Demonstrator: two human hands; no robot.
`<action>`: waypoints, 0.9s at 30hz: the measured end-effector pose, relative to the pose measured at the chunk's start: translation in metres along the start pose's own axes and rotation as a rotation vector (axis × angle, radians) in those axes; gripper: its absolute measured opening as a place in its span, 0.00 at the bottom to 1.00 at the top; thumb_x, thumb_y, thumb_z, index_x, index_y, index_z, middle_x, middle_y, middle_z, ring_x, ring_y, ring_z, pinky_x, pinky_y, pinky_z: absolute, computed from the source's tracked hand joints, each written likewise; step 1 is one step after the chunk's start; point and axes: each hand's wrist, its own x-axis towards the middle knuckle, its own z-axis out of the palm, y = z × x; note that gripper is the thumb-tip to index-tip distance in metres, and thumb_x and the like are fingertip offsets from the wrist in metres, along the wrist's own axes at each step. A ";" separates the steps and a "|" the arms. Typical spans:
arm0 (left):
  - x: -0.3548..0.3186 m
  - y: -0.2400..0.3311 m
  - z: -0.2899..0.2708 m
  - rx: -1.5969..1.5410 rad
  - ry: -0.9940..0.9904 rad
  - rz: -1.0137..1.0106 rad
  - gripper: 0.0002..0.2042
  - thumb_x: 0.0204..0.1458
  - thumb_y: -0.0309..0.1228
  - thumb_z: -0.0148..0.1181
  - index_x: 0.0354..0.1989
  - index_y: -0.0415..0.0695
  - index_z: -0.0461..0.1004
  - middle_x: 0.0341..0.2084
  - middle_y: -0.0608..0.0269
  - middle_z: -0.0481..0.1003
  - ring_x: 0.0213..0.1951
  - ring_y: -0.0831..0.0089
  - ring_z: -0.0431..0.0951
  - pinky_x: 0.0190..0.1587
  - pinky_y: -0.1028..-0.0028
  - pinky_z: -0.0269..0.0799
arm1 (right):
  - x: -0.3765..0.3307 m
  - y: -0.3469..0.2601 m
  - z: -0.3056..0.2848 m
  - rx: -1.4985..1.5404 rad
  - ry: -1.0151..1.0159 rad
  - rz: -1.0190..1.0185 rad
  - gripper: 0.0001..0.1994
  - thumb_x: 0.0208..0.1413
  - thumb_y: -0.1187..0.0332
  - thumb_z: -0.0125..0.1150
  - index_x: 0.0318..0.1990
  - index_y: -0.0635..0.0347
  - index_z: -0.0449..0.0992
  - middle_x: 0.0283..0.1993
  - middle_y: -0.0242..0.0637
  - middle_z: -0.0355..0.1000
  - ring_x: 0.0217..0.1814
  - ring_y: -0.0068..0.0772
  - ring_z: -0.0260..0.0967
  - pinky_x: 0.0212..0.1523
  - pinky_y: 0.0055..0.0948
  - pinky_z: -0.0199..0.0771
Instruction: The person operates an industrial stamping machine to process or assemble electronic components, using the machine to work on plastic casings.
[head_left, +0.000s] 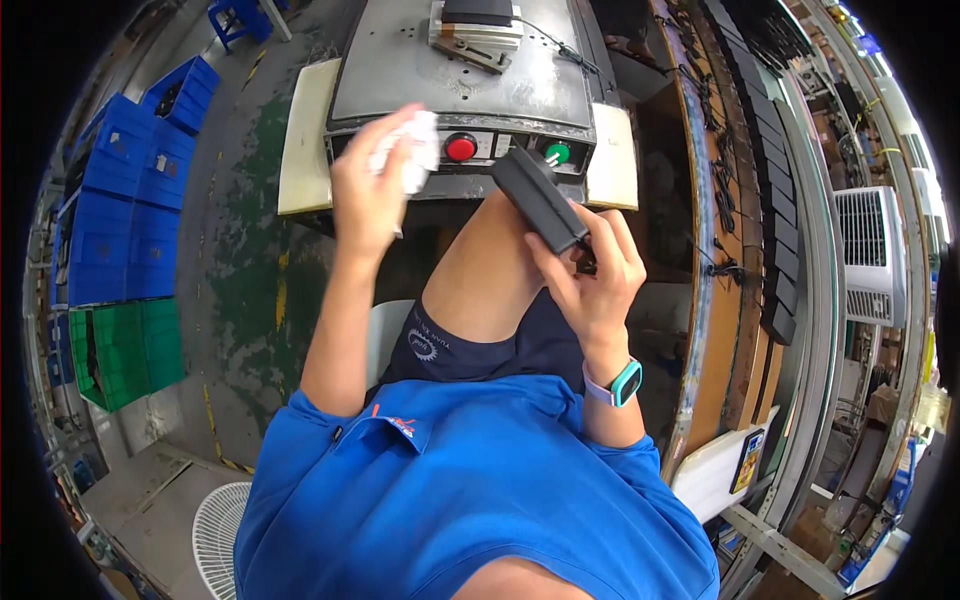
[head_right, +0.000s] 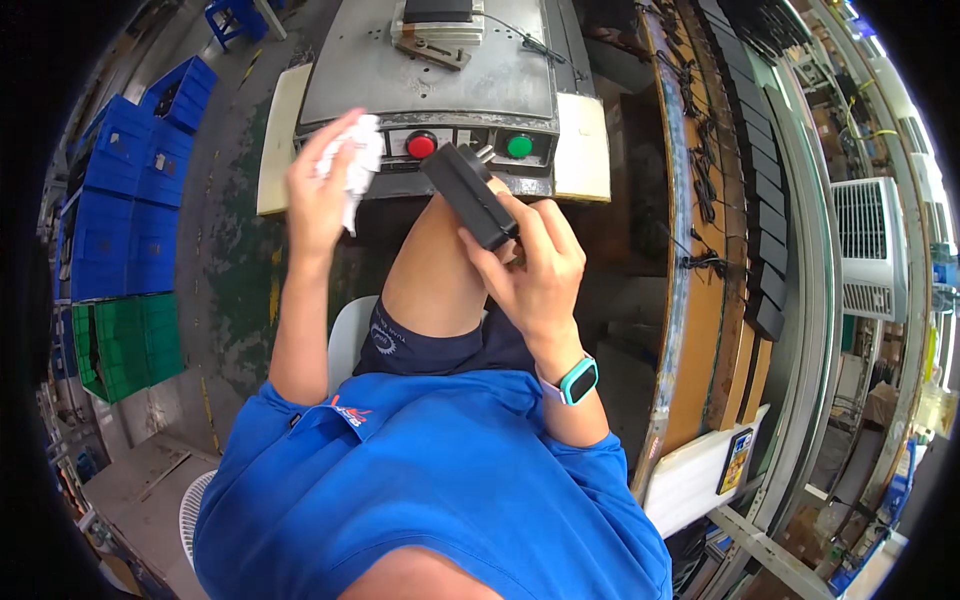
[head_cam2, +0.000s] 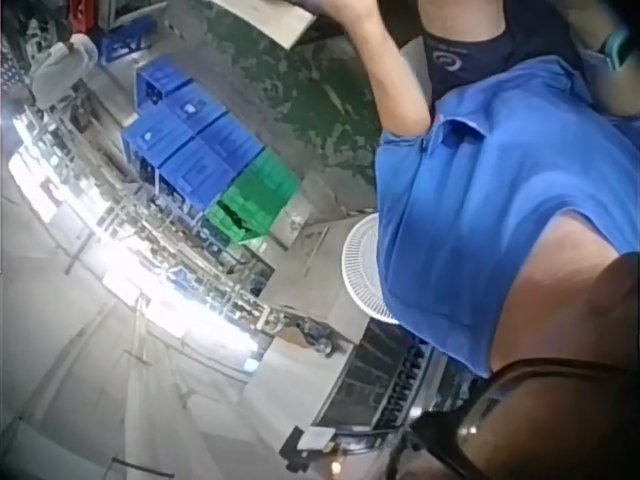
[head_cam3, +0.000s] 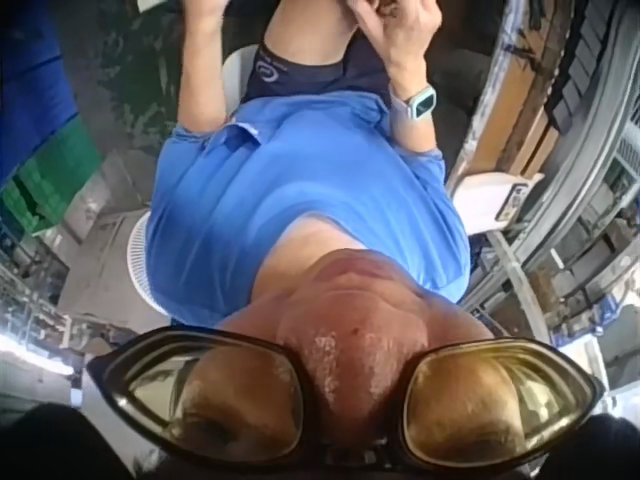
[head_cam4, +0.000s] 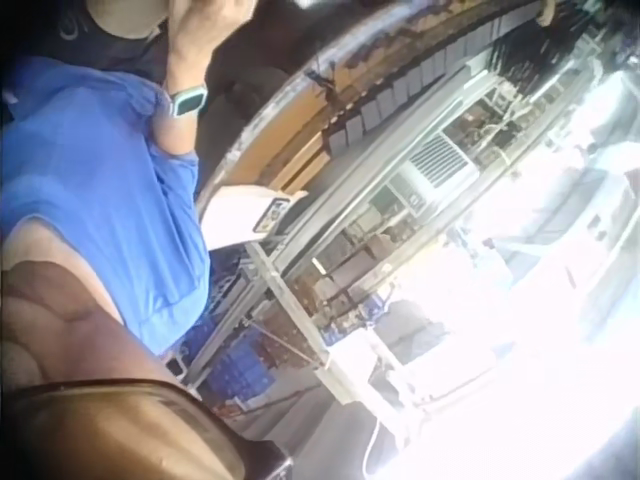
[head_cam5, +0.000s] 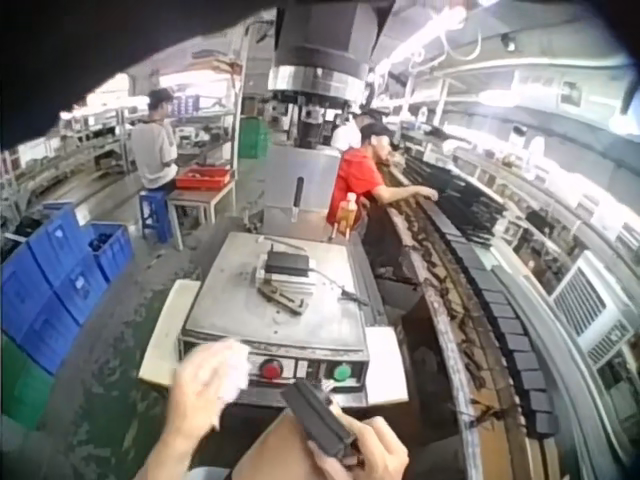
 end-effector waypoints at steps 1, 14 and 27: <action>0.002 -0.006 -0.014 -0.008 0.095 -0.047 0.13 0.58 0.23 0.55 0.50 0.38 0.76 0.47 0.53 0.78 0.48 0.68 0.78 0.52 0.72 0.70 | 0.000 0.002 -0.003 -0.005 0.005 -0.001 0.21 0.38 0.71 0.75 0.42 0.67 0.77 0.27 0.38 0.66 0.25 0.30 0.65 0.26 0.26 0.67; 0.070 -0.212 -0.123 0.779 -0.199 0.008 0.19 0.54 0.27 0.54 0.56 0.42 0.70 0.60 0.53 0.67 0.59 0.54 0.67 0.59 0.62 0.64 | 0.085 0.042 -0.084 1.009 0.445 0.327 0.13 0.58 0.71 0.59 0.49 0.66 0.69 0.40 0.39 0.72 0.40 0.35 0.71 0.36 0.28 0.72; 0.207 -0.132 0.021 0.327 -0.142 0.078 0.37 0.45 0.38 0.71 0.64 0.47 0.61 0.56 0.59 0.72 0.60 0.62 0.69 0.63 0.64 0.61 | 0.194 0.125 -0.042 0.677 -0.243 0.539 0.24 0.52 0.70 0.68 0.56 0.66 0.68 0.44 0.36 0.73 0.45 0.25 0.70 0.38 0.23 0.70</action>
